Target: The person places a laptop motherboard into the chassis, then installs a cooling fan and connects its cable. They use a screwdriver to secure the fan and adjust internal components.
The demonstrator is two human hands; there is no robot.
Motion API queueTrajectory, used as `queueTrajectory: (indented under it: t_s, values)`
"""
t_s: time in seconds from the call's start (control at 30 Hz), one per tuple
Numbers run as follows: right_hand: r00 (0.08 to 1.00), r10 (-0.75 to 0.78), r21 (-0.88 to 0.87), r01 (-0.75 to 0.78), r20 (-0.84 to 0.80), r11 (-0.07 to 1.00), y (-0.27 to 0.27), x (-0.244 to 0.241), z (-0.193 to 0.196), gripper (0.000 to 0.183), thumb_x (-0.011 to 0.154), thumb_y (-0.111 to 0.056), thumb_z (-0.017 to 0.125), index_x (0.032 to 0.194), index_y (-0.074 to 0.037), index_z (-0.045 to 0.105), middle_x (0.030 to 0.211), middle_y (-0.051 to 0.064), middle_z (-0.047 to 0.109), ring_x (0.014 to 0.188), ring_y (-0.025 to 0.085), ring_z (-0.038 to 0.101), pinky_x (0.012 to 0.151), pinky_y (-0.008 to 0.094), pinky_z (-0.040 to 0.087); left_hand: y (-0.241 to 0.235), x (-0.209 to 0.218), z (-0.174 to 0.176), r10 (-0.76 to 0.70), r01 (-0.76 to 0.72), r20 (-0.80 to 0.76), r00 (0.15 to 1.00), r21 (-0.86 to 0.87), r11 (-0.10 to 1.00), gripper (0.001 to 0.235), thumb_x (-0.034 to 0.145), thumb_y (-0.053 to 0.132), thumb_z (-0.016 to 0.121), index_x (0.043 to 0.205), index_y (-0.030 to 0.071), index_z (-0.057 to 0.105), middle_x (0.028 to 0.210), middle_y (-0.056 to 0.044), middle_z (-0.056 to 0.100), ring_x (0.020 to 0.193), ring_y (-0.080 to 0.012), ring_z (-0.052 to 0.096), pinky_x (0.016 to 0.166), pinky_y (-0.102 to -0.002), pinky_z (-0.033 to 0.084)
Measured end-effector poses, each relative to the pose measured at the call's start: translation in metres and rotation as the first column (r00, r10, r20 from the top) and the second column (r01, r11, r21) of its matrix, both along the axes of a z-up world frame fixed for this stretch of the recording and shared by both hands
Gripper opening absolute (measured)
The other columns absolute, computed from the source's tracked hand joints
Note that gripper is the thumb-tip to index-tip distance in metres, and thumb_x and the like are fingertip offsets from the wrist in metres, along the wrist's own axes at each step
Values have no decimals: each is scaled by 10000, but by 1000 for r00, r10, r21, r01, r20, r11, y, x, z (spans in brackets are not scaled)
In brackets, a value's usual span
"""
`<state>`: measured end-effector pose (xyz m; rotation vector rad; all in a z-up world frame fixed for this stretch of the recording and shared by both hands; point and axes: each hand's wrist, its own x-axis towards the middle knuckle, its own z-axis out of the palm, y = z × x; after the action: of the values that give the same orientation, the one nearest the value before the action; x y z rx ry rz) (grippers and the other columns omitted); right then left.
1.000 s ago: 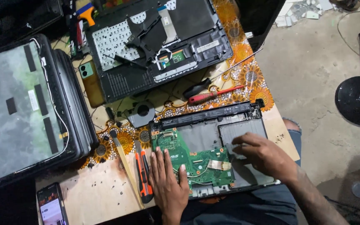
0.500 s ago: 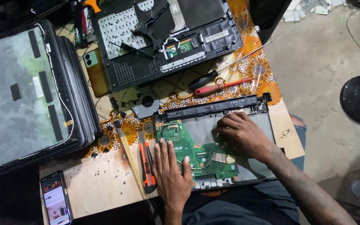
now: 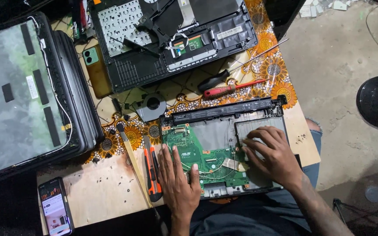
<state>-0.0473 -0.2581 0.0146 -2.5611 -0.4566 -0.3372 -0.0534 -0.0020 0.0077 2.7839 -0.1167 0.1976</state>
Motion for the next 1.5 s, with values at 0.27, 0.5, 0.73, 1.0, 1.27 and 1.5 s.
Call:
queueTrajectory:
  t_s: [0.27,0.5,0.73,1.0,1.27,1.5]
  values:
    - [995,-97,59,98,-15,993,-20,-25,-18,237,866,-190,677,1070,-72,658,1087,112,649,1077,289,585,914,443,442,0,0,2,20,-19,21,1000,-63,998,671,974,469,389,1497,56,313,1585,-156,262,1468,-314,274,1168,-442,271]
    - [966,-254,104,249,37,963,-36,-47,-21,188,879,-121,664,1031,-11,670,1060,181,643,1020,304,603,964,472,467,0,0,-1,31,-18,92,995,-137,990,611,963,392,448,1437,11,405,1501,-168,413,1400,-320,389,1148,-447,319]
    - [945,-323,202,308,49,930,-33,-45,-22,149,895,-63,667,1023,10,685,1021,180,641,985,310,598,913,438,470,0,0,-1,14,-9,50,999,-109,994,591,961,395,449,1422,26,430,1445,-154,477,1367,-329,404,1126,-459,331]
    - [947,-321,201,312,9,929,-36,-44,-28,134,893,-76,679,992,13,695,1017,173,645,983,298,604,890,416,485,-3,2,4,26,-15,97,995,-115,993,569,969,382,446,1412,25,444,1424,-173,466,1312,-344,441,1092,-487,362]
    - [951,-310,202,304,-1,931,-36,-45,-28,129,910,-91,657,996,0,690,1020,150,635,988,297,597,890,422,465,-2,1,8,31,-20,68,997,-158,987,579,970,379,443,1426,23,422,1441,-164,444,1332,-337,425,1088,-488,351]
    - [952,-306,187,304,-16,934,-39,-45,-35,150,903,-108,658,1022,-21,688,1045,136,629,994,277,595,874,417,453,3,28,13,113,-112,10,994,-67,991,607,895,404,509,1423,109,464,1449,-75,467,1322,-270,411,1073,-493,298]
